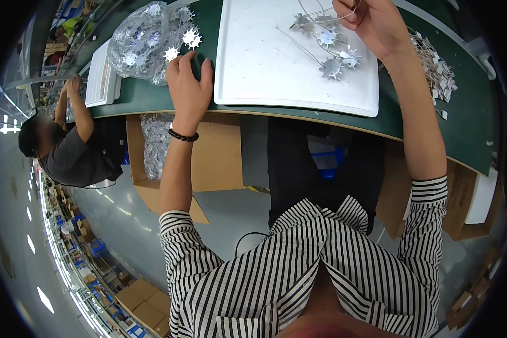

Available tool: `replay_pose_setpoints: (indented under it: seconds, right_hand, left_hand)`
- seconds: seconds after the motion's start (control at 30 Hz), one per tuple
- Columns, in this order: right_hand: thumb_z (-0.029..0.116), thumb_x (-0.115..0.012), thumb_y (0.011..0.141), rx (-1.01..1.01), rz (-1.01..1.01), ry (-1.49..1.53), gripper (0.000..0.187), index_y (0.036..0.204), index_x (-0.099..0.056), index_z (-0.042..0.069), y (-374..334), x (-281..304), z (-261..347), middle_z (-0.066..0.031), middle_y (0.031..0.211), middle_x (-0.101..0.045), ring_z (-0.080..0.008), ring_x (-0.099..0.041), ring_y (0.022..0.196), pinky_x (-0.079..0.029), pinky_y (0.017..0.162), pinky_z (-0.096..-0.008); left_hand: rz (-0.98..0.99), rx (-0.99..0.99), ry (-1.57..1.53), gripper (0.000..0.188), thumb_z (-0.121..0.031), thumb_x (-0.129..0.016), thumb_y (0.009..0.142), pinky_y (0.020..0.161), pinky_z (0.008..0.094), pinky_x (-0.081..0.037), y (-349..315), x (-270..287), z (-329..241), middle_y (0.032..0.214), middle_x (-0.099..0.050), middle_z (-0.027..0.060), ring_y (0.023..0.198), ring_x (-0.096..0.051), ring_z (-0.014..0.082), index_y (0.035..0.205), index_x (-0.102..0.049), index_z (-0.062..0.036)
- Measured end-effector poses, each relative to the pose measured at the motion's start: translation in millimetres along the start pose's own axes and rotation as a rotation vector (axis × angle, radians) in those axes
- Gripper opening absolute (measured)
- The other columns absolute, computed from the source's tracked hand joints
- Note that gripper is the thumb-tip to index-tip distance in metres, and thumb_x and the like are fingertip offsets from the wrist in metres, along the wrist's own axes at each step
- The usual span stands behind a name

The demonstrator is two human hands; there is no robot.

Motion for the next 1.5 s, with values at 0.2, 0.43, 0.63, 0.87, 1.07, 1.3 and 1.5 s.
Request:
replay_pose_setpoints:
  seconds: [0.2, 0.43, 0.63, 0.87, 1.07, 1.3, 1.5]
  right_hand:
    - [0.01, -0.057, 0.099, 0.069, 0.0, 0.069, 0.013, 0.106, -0.064, 0.001, 11, 39, -3, -0.0019, 0.07, -0.054, -0.01, -0.049, 0.051, -0.034, 0.043, -0.0221]
    - [0.011, -0.059, 0.098, -0.009, -0.139, 0.239, 0.013, 0.103, -0.066, 0.001, 0, 12, -17, -0.0019, 0.07, -0.054, -0.0105, -0.05, 0.051, -0.036, 0.043, -0.0219]
    - [0.011, -0.06, 0.097, 0.009, 0.033, 0.247, 0.013, 0.102, -0.067, 0.001, 4, 10, -17, -0.0023, 0.07, -0.055, -0.0109, -0.05, 0.05, -0.037, 0.043, -0.0218]
    - [0.017, -0.062, 0.097, 0.046, 0.261, 0.207, 0.02, 0.108, -0.067, 0.002, 2, -15, -13, -0.004, 0.076, -0.058, -0.0131, -0.053, 0.058, -0.04, 0.051, -0.0243]
    - [0.023, -0.064, 0.096, 0.067, 0.422, 0.197, 0.026, 0.113, -0.067, 0.003, -1, -50, -13, -0.006, 0.083, -0.061, -0.0153, -0.056, 0.067, -0.045, 0.06, -0.0265]
    - [0.004, -0.057, 0.1, 0.008, 0.218, 0.21, 0.017, 0.115, -0.062, -0.001, -15, -61, -13, -0.0065, 0.076, -0.057, -0.0152, -0.058, 0.064, -0.047, 0.057, -0.0268]
    - [0.003, -0.056, 0.101, 0.014, 0.337, 0.201, 0.017, 0.116, -0.062, -0.002, -18, -71, -16, -0.0084, 0.079, -0.059, -0.0167, -0.059, 0.067, -0.049, 0.06, -0.0287]
  left_hand:
    - [-0.079, -0.084, 0.087, 0.045, -0.026, -0.066, 0.094, 0.101, 0.0436, -0.046, 3, -4, 1, 0.133, -0.059, 0.0225, 0.116, -0.056, 0.0387, 0.129, -0.061, 0.0013]
    - [-0.037, -0.114, 0.106, 0.047, -0.026, -0.067, 0.093, 0.104, 0.044, -0.044, 8, -7, 2, 0.135, -0.059, 0.0216, 0.115, -0.058, 0.0368, 0.131, -0.06, 0.0008]
    - [0.071, -0.153, -0.149, 0.043, -0.026, -0.068, 0.092, 0.103, 0.0431, -0.043, 19, -13, -5, 0.134, -0.061, 0.0192, 0.11, -0.06, 0.0333, 0.127, -0.064, -0.0001]
    - [-0.053, -0.09, -0.049, 0.037, -0.024, -0.07, 0.091, 0.097, 0.0415, -0.046, 40, 1, -6, 0.127, -0.066, 0.0171, 0.106, -0.06, 0.0322, 0.119, -0.068, -0.0004]
    - [-0.003, -0.108, 0.044, 0.033, -0.019, -0.074, 0.088, 0.089, 0.0387, -0.05, 52, -7, -13, 0.112, -0.07, 0.0141, 0.097, -0.063, 0.0283, 0.115, -0.069, 0.0]
    - [-0.206, 0.341, -0.99, 0.034, -0.006, -0.078, 0.085, 0.073, 0.0281, -0.057, 30, 26, -52, 0.099, -0.068, 0.0127, 0.086, -0.064, 0.0178, 0.115, -0.067, 0.0032]
    - [-0.118, 0.329, -1.149, 0.035, -0.001, -0.078, 0.083, 0.067, 0.0227, -0.059, 17, 24, -112, 0.096, -0.066, 0.0123, 0.084, -0.063, 0.0144, 0.116, -0.065, 0.0053]
Point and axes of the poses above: each hand's wrist, its own y-axis towards the middle knuckle, its own x-axis out of the back of the hand, z = x × y, the point moved 7 cm from there along y, towards the middle knuckle
